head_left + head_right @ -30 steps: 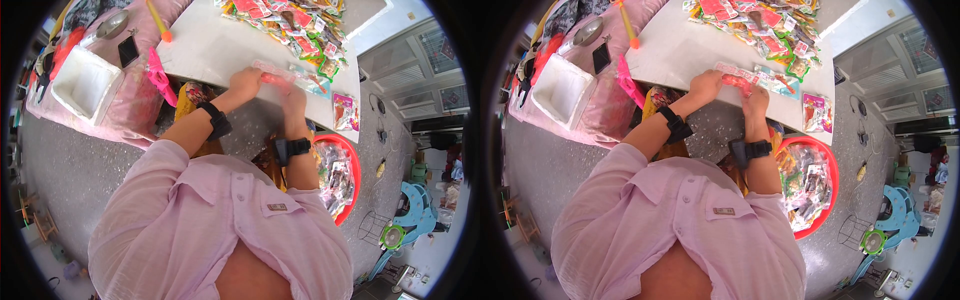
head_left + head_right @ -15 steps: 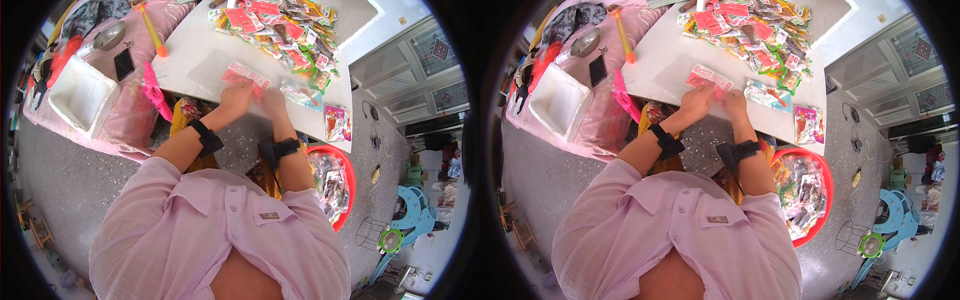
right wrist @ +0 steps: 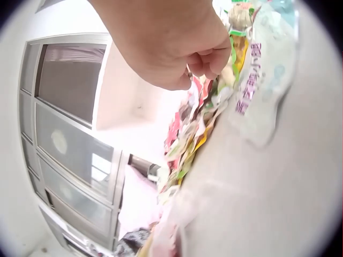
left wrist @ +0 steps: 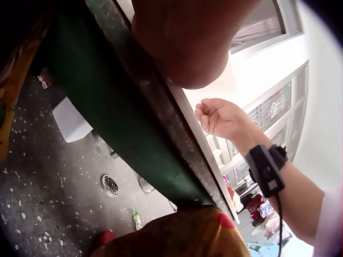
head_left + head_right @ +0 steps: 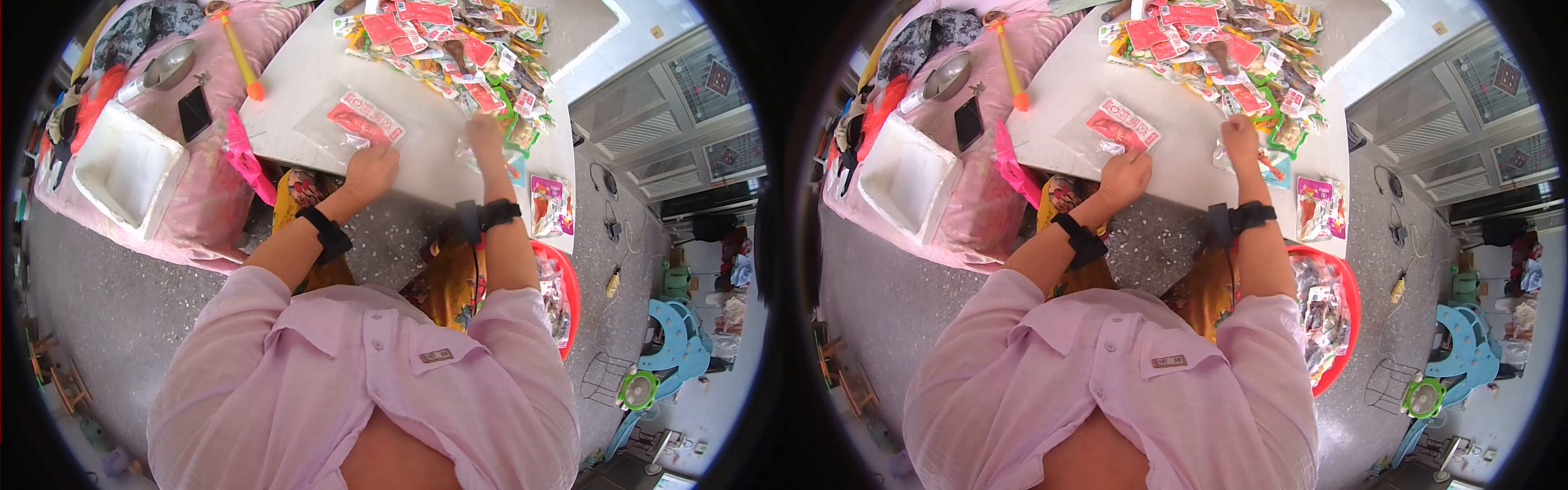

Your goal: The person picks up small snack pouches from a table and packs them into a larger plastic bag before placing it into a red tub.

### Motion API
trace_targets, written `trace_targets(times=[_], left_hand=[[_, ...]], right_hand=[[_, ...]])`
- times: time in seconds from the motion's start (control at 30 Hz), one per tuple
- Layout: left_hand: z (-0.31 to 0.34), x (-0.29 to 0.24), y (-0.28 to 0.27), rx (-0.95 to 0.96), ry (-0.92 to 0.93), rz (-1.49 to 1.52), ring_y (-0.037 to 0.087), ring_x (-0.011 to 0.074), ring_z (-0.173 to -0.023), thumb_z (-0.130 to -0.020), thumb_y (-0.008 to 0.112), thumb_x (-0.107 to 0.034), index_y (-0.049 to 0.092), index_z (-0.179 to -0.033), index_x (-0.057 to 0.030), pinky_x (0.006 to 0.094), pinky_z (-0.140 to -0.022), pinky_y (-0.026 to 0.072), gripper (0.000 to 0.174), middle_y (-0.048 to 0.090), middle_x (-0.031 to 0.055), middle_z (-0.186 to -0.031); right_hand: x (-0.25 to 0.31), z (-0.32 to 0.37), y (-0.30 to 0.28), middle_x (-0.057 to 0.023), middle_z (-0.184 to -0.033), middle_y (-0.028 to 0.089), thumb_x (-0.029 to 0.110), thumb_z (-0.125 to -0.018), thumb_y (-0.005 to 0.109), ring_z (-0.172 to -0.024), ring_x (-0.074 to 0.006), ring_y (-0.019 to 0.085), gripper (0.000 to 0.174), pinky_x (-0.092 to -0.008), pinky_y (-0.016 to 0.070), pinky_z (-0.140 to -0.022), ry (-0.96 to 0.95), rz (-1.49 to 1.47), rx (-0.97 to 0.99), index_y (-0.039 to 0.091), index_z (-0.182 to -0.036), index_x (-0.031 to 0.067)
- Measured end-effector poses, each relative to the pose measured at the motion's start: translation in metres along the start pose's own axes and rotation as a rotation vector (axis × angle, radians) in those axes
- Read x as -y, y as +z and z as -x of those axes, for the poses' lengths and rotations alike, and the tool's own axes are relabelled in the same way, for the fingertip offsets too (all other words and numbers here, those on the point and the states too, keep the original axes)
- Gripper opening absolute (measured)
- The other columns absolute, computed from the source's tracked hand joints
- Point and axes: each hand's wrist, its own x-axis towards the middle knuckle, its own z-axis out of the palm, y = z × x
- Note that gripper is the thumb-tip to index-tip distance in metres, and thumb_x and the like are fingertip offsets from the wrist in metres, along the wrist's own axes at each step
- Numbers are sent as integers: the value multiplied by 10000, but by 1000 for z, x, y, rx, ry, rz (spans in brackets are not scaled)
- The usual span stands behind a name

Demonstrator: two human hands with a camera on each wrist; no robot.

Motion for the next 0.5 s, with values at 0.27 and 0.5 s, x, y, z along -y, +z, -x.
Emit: trace_targets(times=[0.27,0.5], left_hand=[[0,1,0,24,1,15,492,281,-563,-640,502,-71,442,-636,-67,393,-497,394,60,448,100,-607],[-1,0,-2,29,5,-2,497,284,-578,-634,504,-71,443,-623,-66,398,-518,397,62,455,102,-613]], right_hand=[[-39,-50,-5,-118,-1074,452,180,-703,508,-1004,-291,442,343,-454,386,-758,-101,686,-206,440,-1032,110],[-41,-68,-15,-66,-892,539,167,-718,494,-918,-239,490,117,-412,392,-726,-307,766,-217,532,-813,110]])
